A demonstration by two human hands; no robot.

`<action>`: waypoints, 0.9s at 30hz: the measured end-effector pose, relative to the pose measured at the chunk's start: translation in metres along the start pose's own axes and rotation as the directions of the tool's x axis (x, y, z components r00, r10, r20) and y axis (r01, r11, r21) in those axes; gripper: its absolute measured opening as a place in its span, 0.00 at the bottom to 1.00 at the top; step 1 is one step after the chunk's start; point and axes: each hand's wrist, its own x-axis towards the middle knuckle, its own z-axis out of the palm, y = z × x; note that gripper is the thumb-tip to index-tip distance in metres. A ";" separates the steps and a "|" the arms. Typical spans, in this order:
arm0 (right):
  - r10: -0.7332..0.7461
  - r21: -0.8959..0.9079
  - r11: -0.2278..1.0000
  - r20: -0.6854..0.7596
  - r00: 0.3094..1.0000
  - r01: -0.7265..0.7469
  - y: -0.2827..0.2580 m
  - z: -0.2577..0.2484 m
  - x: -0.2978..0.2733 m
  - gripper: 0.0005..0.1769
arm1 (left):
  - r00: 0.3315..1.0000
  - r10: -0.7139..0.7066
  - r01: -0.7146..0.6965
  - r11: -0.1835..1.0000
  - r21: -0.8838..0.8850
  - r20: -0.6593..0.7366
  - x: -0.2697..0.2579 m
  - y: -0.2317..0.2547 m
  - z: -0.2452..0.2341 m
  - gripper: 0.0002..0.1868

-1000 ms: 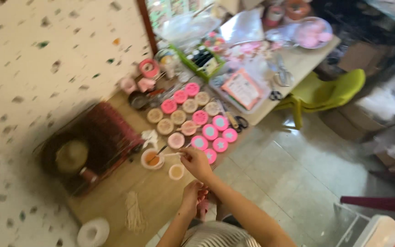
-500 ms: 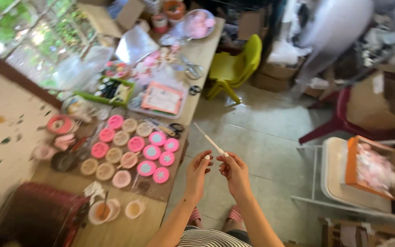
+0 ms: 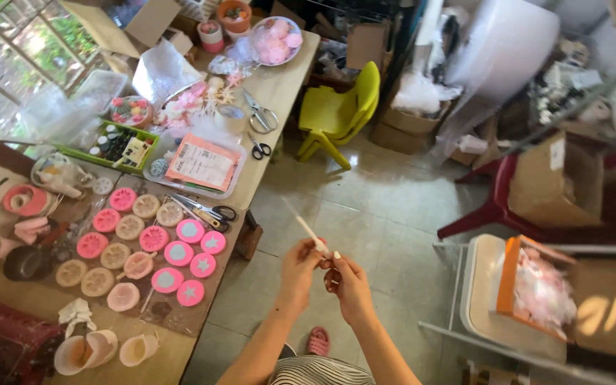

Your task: The recorder prepares wicks and uses a heat gun to seal or smooth decorative elements for candle making.

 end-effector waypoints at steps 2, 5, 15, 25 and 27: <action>0.071 -0.056 0.996 0.035 0.997 -0.069 -0.022 0.014 0.014 0.16 | 0.995 0.059 -0.063 0.997 -0.053 -0.080 0.025 0.010 -0.018 0.11; 0.177 -0.207 0.965 0.067 0.982 -0.160 -0.045 0.032 0.060 0.18 | 0.963 0.188 -0.212 0.971 -0.110 -0.195 0.068 0.032 -0.066 0.09; 0.151 -0.416 0.906 0.147 0.978 -0.077 -0.085 0.092 0.354 0.18 | 0.753 0.306 -0.434 0.896 -0.090 -0.583 0.232 0.141 -0.180 0.13; 0.027 -0.430 0.900 0.203 0.979 0.065 -0.193 0.169 0.703 0.13 | 0.633 0.310 -0.481 0.875 -0.046 -0.709 0.409 0.221 -0.181 0.13; -0.170 -0.452 0.842 0.297 0.940 0.295 -0.211 0.192 0.799 0.11 | 0.549 0.283 -0.479 0.878 -0.018 -0.786 0.437 0.212 -0.196 0.14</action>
